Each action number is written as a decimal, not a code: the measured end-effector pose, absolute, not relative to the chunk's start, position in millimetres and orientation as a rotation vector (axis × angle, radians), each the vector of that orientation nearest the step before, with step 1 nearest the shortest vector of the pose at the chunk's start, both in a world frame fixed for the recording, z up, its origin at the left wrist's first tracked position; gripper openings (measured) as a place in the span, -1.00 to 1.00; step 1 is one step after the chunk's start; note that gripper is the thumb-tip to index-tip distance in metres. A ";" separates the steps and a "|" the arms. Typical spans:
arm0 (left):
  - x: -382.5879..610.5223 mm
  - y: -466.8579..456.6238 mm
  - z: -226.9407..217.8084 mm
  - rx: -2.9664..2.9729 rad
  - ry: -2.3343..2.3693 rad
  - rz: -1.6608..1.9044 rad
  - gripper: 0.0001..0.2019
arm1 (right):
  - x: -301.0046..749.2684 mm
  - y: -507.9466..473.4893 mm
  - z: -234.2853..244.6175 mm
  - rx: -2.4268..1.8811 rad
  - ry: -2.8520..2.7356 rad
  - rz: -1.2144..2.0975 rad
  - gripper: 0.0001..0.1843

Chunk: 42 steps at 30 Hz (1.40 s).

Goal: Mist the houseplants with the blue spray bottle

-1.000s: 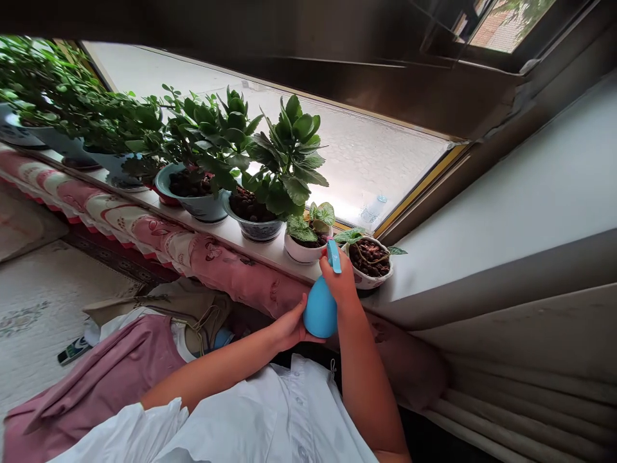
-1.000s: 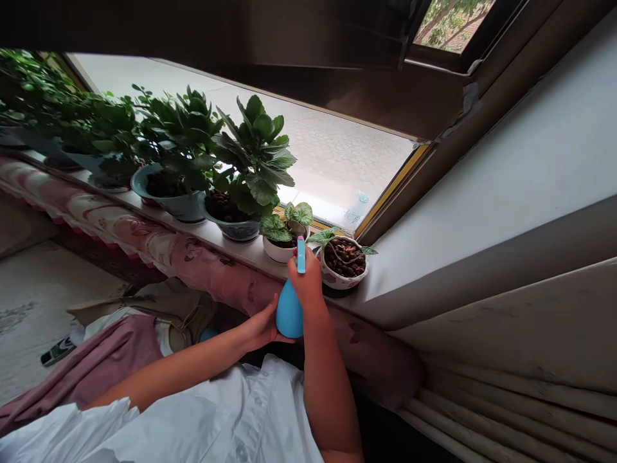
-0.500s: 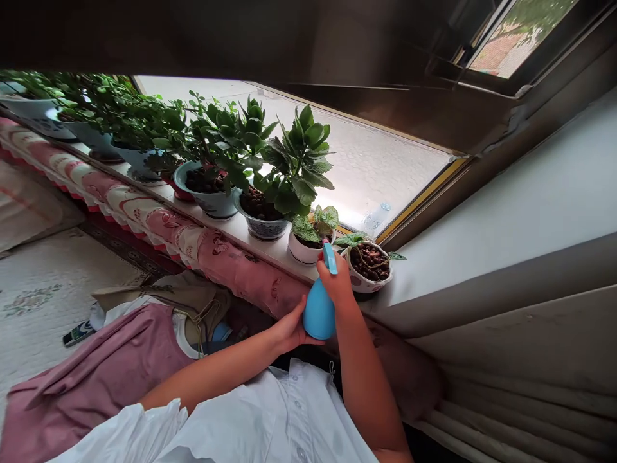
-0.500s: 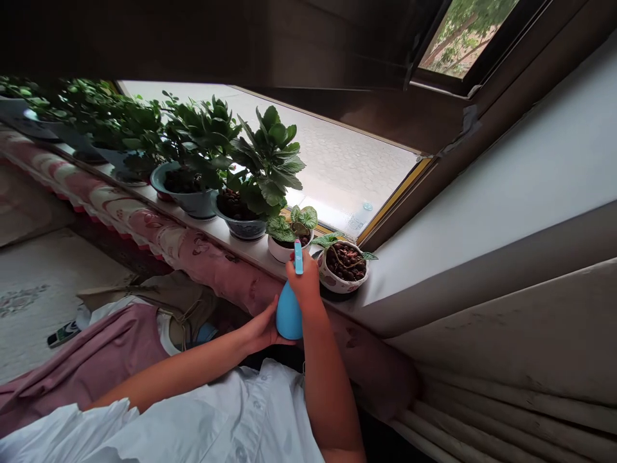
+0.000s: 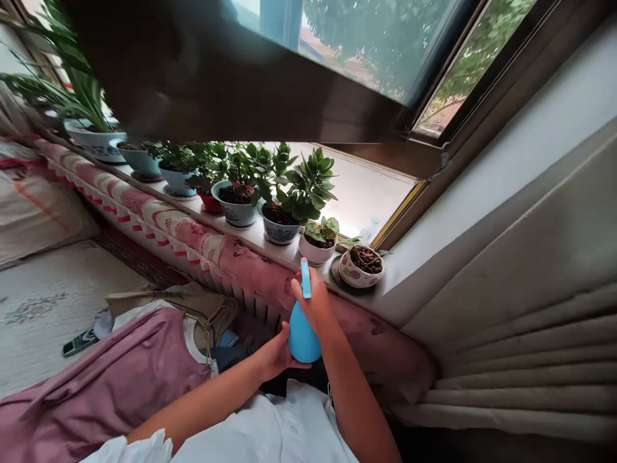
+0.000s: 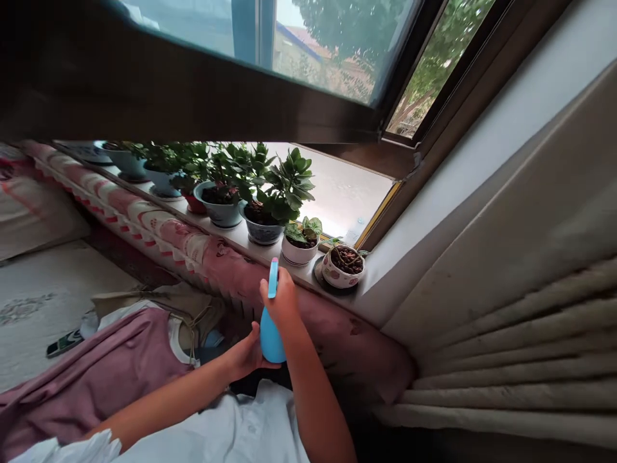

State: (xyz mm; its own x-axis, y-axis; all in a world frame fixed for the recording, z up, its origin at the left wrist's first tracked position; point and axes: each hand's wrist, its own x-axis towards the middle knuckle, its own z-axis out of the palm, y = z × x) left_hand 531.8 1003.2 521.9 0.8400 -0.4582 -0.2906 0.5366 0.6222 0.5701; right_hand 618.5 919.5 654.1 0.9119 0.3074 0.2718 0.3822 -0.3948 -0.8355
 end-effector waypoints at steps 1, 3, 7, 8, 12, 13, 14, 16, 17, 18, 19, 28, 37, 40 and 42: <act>517.1 1010.4 520.9 0.713 0.102 -0.531 -0.03 | 604.8 927.3 654.8 -1.999 -0.512 -0.090 -0.68; 486.5 1024.9 519.9 0.742 0.077 -0.453 -0.06 | 576.5 944.1 655.8 -1.980 -0.547 -0.085 -0.70; 432.4 1052.9 522.8 0.776 0.093 -0.350 -0.02 | 524.9 977.5 655.8 -1.957 -0.627 -0.051 -0.73; 423.1 1059.6 524.3 0.794 0.113 -0.318 0.03 | 515.2 984.5 655.5 -1.940 -0.633 -0.039 -0.71; 407.2 1086.2 530.6 0.929 0.190 -0.155 0.07 | 493.5 1003.4 656.2 -1.801 -0.565 -0.028 -0.59; 407.7 1092.9 531.7 0.962 0.190 -0.123 0.08 | 491.9 1006.8 657.4 -1.772 -0.527 -0.029 -0.55; 409.5 1099.4 532.5 0.989 0.178 -0.097 0.09 | 491.6 1010.4 659.0 -1.752 -0.483 -0.032 -0.51; 416.6 1112.4 532.7 1.022 0.140 -0.069 0.16 | 494.9 1019.3 662.7 -1.733 -0.398 -0.033 -0.43; 421.6 1119.0 532.3 1.029 0.128 -0.062 0.20 | 498.8 1025.2 664.3 -1.732 -0.370 -0.033 -0.40; 427.8 1125.6 531.8 1.030 0.123 -0.058 0.24 | 504.4 1032.1 665.5 -1.734 -0.356 -0.032 -0.39; 435.1 1132.5 531.4 1.028 0.122 -0.055 0.26 | 511.9 1039.9 666.2 -1.738 -0.351 -0.031 -0.38; 558.1 1198.7 534.7 1.009 0.061 -0.088 0.08 | 649.4 1094.4 659.8 -1.926 -0.360 -0.015 -0.20; 655.7 1198.5 522.3 0.942 -0.080 -0.267 0.12 | 719.8 1094.0 650.7 -2.002 -0.051 -0.311 -0.66; 664.0 1187.9 516.4 0.897 -0.097 -0.290 0.11 | 729.9 1092.1 648.4 -2.031 -0.028 -0.327 -0.73; 664.6 1182.2 513.4 0.880 -0.100 -0.290 0.09 | 732.9 1089.2 646.5 -2.047 -0.028 -0.327 -0.70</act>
